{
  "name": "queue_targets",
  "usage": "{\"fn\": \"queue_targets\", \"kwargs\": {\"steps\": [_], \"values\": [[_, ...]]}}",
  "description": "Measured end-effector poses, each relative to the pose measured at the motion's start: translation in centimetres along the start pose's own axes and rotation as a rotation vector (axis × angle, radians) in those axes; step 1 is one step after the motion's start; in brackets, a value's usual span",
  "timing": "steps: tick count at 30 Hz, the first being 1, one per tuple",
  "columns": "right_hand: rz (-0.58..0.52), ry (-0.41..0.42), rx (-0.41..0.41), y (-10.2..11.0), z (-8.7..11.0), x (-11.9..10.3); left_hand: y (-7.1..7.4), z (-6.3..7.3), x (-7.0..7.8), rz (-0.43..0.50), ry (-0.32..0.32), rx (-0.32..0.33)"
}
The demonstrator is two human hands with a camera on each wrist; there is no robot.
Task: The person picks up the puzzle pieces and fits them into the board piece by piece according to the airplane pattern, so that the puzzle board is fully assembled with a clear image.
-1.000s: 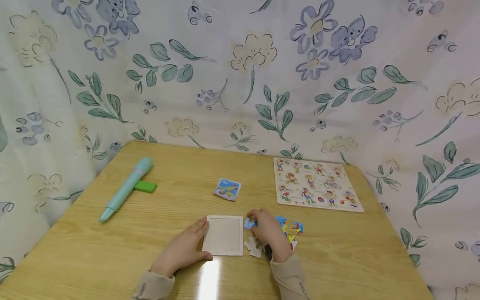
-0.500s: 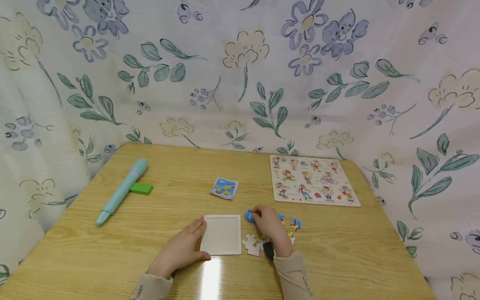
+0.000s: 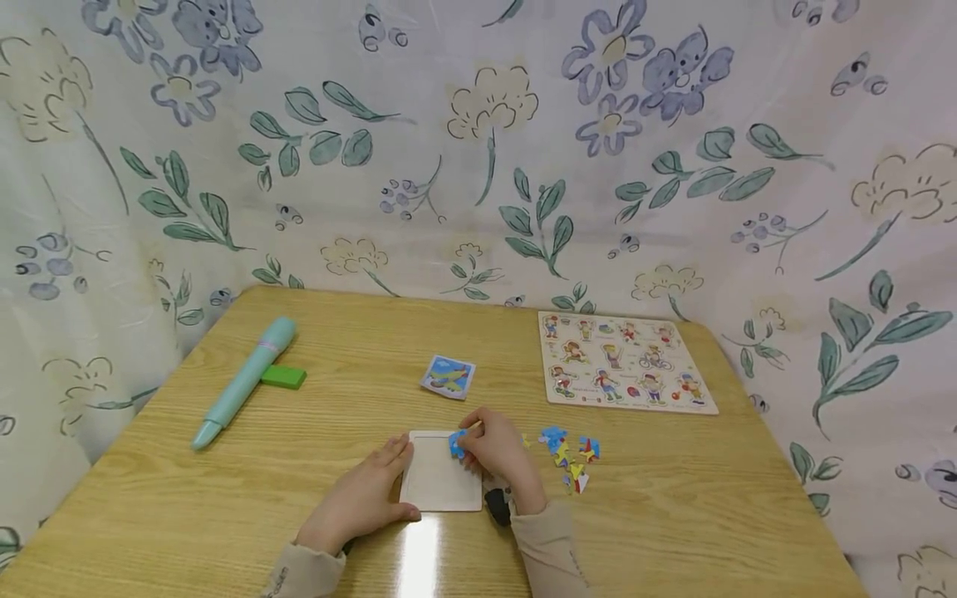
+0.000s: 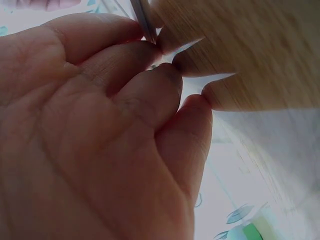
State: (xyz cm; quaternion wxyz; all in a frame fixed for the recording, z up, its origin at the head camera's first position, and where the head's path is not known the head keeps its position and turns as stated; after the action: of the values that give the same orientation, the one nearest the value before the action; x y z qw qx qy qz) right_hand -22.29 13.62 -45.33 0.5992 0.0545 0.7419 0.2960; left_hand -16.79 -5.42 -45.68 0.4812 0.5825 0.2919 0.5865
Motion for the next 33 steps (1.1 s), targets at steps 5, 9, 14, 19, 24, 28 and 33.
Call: {"fn": "queue_targets", "kwargs": {"steps": [5,9,14,19,24,28,33], "values": [[-0.008,-0.034,-0.019,-1.6,-0.5,-0.7,0.1,0.0,0.1,-0.006,-0.001,-0.009],[0.005,-0.057,-0.021,-2.7,-0.9,-1.4,0.1,0.1,0.0,-0.007,-0.001,-0.014],[0.043,-0.054,0.0,-3.9,-1.5,-2.1,0.1,0.1,0.1,-0.027,-0.022,-0.005],[0.151,-0.055,0.048,-4.6,-2.1,-2.4,0.1,0.2,0.2,-0.042,-0.049,0.011],[0.263,-0.044,0.09,-4.7,-2.1,-2.4,0.2,0.1,0.3,-0.039,-0.051,0.01],[0.258,-0.002,0.069,-4.4,-2.0,-2.2,0.2,0.1,0.3,-0.027,-0.045,0.001],[0.142,0.008,0.009,-2.7,-1.6,-1.3,0.1,0.1,0.2,-0.018,-0.027,-0.011]]}}
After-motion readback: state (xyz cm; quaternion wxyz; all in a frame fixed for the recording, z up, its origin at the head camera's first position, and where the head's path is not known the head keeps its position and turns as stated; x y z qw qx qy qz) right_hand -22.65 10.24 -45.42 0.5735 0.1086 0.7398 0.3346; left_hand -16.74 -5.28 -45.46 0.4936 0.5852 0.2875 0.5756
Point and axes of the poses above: each hand's wrist, its own z-axis away from the middle knuckle, its own y-axis out of the back of the hand, x = y × z, the point moved 4 cm from there along -z, towards the middle knuckle, and after that the axes turned 15 degrees about y, right-handed, at the moved point
